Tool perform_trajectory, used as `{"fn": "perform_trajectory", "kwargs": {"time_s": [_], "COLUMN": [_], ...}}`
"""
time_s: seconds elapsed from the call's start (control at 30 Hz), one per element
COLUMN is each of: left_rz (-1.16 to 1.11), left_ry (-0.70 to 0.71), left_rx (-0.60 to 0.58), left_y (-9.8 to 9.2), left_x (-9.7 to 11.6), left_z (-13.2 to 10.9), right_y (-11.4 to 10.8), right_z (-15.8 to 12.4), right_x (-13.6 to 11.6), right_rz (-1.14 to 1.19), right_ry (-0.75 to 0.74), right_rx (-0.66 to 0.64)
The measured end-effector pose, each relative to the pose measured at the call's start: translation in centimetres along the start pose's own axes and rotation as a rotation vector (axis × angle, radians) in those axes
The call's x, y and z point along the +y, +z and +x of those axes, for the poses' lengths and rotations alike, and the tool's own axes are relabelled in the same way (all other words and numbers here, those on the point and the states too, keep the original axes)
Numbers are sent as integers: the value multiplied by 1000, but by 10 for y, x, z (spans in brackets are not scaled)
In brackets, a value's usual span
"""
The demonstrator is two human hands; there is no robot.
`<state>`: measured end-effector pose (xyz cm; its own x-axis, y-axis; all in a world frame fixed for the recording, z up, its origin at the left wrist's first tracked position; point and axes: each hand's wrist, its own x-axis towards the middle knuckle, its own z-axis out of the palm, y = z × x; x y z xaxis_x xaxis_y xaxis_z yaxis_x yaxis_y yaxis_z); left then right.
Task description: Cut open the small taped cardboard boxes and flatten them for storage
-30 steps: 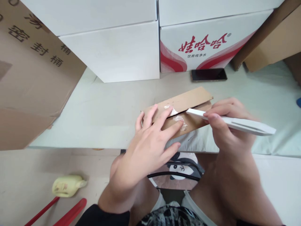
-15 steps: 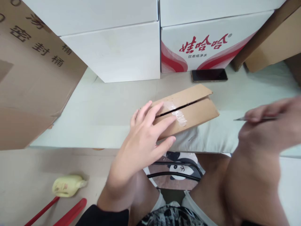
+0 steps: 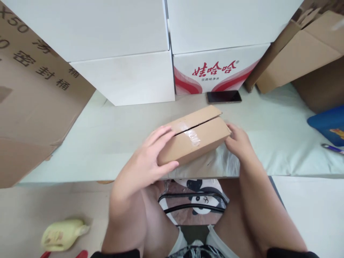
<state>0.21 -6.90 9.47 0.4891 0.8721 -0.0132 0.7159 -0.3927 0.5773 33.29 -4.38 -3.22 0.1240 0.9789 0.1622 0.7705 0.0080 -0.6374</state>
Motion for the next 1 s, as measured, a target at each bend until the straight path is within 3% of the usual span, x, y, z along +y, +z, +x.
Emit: {"fn": "perform_trajectory", "kwargs": {"time_s": [0.13, 0.23, 0.3, 0.57, 0.73, 0.8, 0.9, 1.0], "left_rz": [-71, -182, -270, -546, -747, -836, -997, -1140], "left_ry": [-80, -100, -74, 28, 95, 36, -118, -229], "left_rx": [79, 138, 183, 332, 282, 259, 343, 412], "left_y": [-3, 4, 10, 37, 51, 54, 55, 51], "left_x": [-22, -36, -43, -73, -90, -90, -88, -87], "left_z": [0, 2, 5, 30, 40, 40, 34, 24], "right_y": [-3, -2, -2, 4, 11, 11, 9, 6], "right_z": [-4, -8, -10, -10, -9, -10, -13, -17], "right_x": [-18, -32, -37, -26, -27, -30, -31, -31], "right_rz": [312, 632, 721, 775, 789, 805, 810, 764], "right_ry": [-50, -108, -101, -10, 24, 25, -22, -116], "right_rx": [39, -23, -48, -74, -193, -241, -289, -237]}}
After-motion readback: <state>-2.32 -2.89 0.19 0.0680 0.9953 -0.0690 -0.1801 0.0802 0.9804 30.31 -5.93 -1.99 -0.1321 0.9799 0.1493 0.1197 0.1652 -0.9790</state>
